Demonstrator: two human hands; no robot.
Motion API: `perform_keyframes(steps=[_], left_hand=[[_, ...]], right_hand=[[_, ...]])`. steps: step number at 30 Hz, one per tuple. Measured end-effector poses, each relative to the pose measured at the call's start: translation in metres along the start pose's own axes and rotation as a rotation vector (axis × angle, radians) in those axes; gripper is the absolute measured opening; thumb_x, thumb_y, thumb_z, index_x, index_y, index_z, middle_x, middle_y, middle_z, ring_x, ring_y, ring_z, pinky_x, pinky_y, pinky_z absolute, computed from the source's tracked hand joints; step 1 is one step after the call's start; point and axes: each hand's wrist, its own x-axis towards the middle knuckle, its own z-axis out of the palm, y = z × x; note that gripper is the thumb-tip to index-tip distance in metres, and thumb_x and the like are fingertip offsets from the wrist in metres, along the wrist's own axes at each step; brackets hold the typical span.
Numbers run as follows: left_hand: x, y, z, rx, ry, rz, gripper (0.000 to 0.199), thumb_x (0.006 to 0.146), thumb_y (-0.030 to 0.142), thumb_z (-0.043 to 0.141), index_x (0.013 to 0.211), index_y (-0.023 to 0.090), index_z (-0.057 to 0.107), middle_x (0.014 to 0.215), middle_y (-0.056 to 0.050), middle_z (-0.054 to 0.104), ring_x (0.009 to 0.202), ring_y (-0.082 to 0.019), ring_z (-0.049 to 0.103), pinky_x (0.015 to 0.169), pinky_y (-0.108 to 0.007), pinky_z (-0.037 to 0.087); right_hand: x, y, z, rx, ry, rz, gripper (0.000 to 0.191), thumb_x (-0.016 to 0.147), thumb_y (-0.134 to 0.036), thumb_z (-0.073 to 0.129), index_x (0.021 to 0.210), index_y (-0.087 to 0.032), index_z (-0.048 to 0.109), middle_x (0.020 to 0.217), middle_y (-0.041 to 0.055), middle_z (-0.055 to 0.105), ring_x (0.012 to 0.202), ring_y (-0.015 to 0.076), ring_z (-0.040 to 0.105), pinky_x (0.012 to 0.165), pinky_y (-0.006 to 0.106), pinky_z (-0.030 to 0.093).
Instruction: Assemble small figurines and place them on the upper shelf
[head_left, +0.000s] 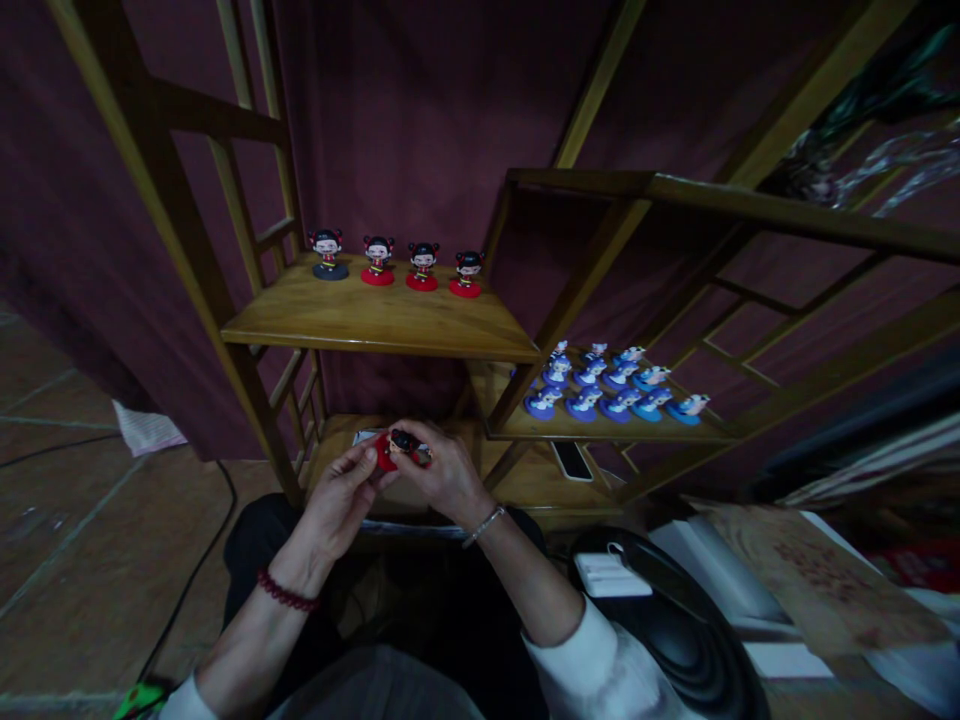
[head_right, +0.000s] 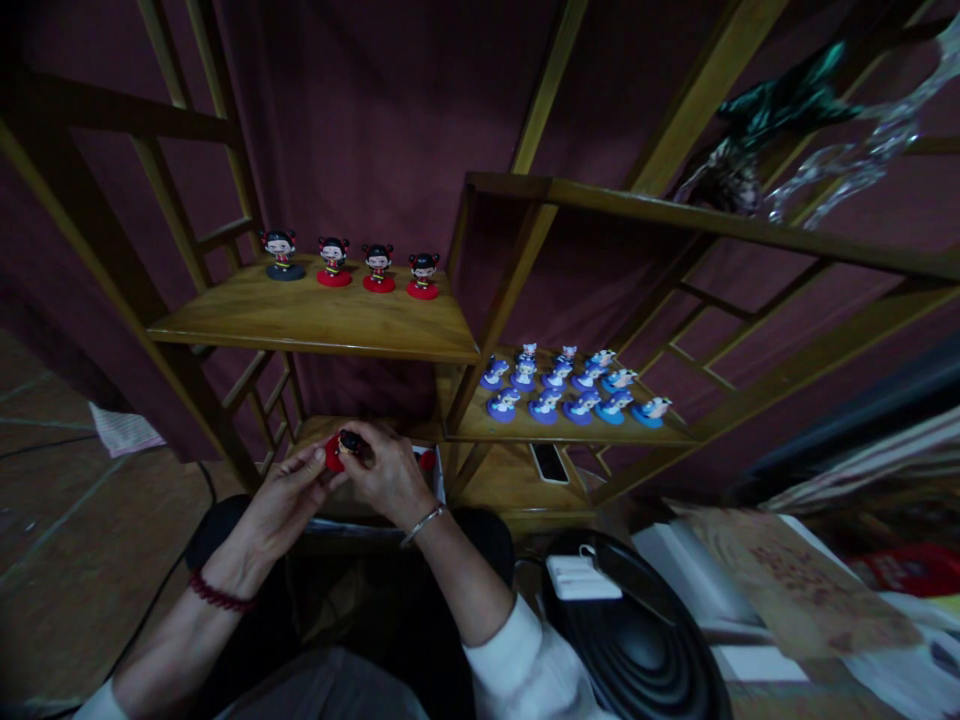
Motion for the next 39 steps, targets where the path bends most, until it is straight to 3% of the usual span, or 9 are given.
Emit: perform_keyframes(steps=[22,28,33,39], left_hand=[[-0.009,0.010,-0.003,0.034,-0.112,-0.197,0.018,0.062,0.023,0.077,0.075,0.013,0.070,0.080,-0.005,0.071,0.075,-0.015,0.065,0.075,-0.030,0.054],[-0.008,0.014,0.007,-0.026,-0.053,-0.162,0.013,0.064,0.019,0.075,0.074,0.013,0.069,0.083,-0.006,0.071,0.078,-0.017,0.066,0.079,-0.034,0.054],[-0.007,0.018,0.013,-0.052,-0.030,-0.155,0.007,0.073,0.012,0.066,0.080,0.011,0.068,0.088,-0.008,0.071,0.080,-0.017,0.066,0.080,-0.033,0.054],[-0.011,0.025,0.020,-0.060,-0.005,-0.132,0.013,0.079,0.004,0.055,0.083,0.008,0.067,0.087,-0.010,0.071,0.080,-0.018,0.067,0.081,-0.036,0.054]], right_hand=[[0.002,-0.011,-0.023,-0.059,-0.226,-0.197,0.025,0.079,-0.017,0.056,0.103,-0.022,0.061,0.095,0.0026,0.066,0.087,0.0141,0.060,0.079,0.026,0.047],[0.007,-0.010,-0.025,-0.081,-0.188,-0.209,0.030,0.080,-0.019,0.056,0.110,-0.024,0.058,0.102,0.0030,0.066,0.093,0.0155,0.060,0.084,0.029,0.047],[0.008,-0.006,-0.023,-0.025,-0.135,-0.138,0.045,0.080,-0.023,0.056,0.124,-0.025,0.048,0.114,0.0044,0.062,0.104,0.0171,0.058,0.089,0.032,0.046],[0.005,-0.008,-0.024,-0.055,-0.096,-0.081,0.047,0.077,-0.027,0.062,0.122,-0.022,0.049,0.111,0.0071,0.062,0.102,0.0186,0.057,0.089,0.035,0.045]])
